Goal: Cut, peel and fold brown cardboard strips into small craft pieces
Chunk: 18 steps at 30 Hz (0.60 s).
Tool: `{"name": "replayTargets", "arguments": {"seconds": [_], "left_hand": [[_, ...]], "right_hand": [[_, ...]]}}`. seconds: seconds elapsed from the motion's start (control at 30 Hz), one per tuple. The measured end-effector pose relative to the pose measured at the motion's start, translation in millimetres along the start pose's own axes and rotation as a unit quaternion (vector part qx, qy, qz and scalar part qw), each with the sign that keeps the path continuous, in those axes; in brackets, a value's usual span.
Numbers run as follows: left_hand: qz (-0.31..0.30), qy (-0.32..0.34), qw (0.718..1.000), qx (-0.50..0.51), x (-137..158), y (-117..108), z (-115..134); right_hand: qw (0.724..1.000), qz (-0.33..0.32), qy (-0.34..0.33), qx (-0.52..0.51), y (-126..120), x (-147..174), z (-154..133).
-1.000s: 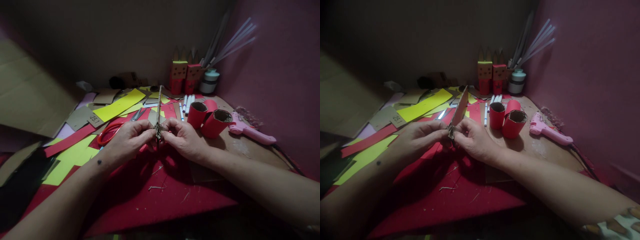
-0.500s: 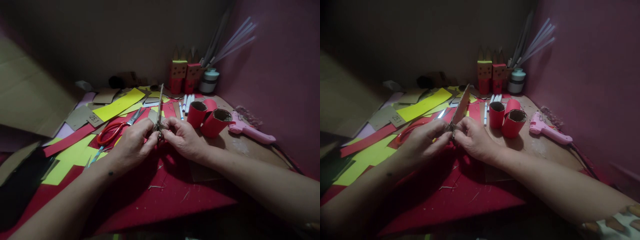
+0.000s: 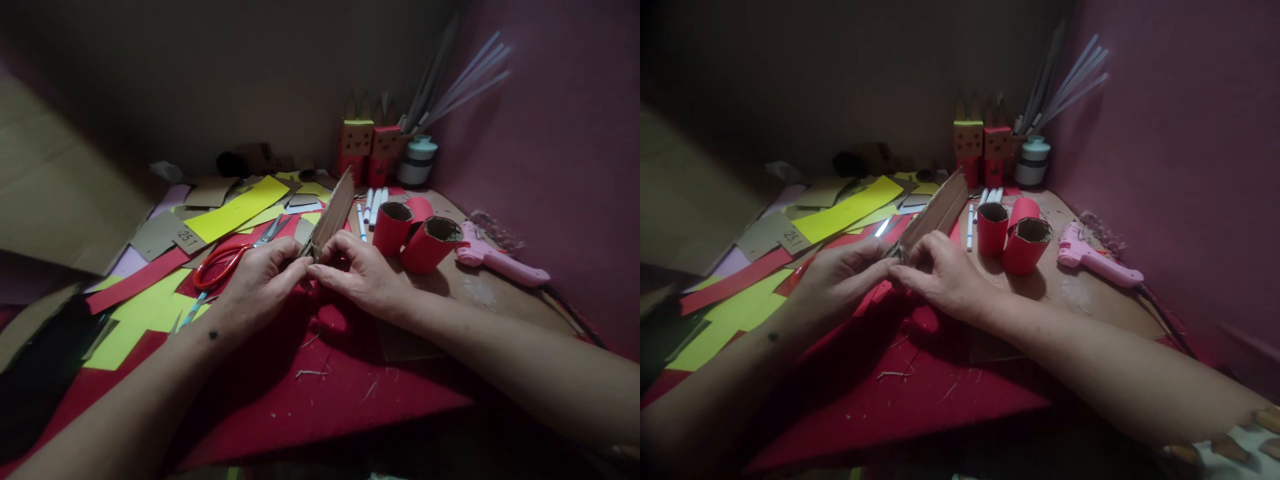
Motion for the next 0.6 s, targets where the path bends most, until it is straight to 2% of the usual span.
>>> {"name": "replayTargets", "arguments": {"seconds": [0.1, 0.27, 0.43, 0.6], "left_hand": [[-0.019, -0.007, 0.999, 0.034, -0.1, -1.4, 2.2], [0.004, 0.008, 0.999, 0.044, -1.3, 0.1, -2.4], [0.041, 0.05, 0.998, -0.006, -0.1, 3.4, -4.3], [0.042, 0.085, 0.992, -0.084, -0.6, -0.6, -1.1]], "right_hand": [[1.0, -0.012, -0.014, 0.007, -0.1, -1.0, 0.8], [0.998, -0.016, -0.051, 0.044, 1.3, -2.1, -1.4], [0.995, -0.008, -0.034, 0.091, 3.2, -0.7, -3.5], [0.995, -0.02, -0.049, 0.089, 3.3, -0.8, -6.0]]}}
Point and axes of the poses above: each hand's wrist, its own x-axis away from the middle knuckle, its own y-axis out of the palm, z = x × y, the point moved 3 cm from there along -x, towards the middle knuckle, and after that the axes turned 4 degrees about -x, right-handed, at the moved point
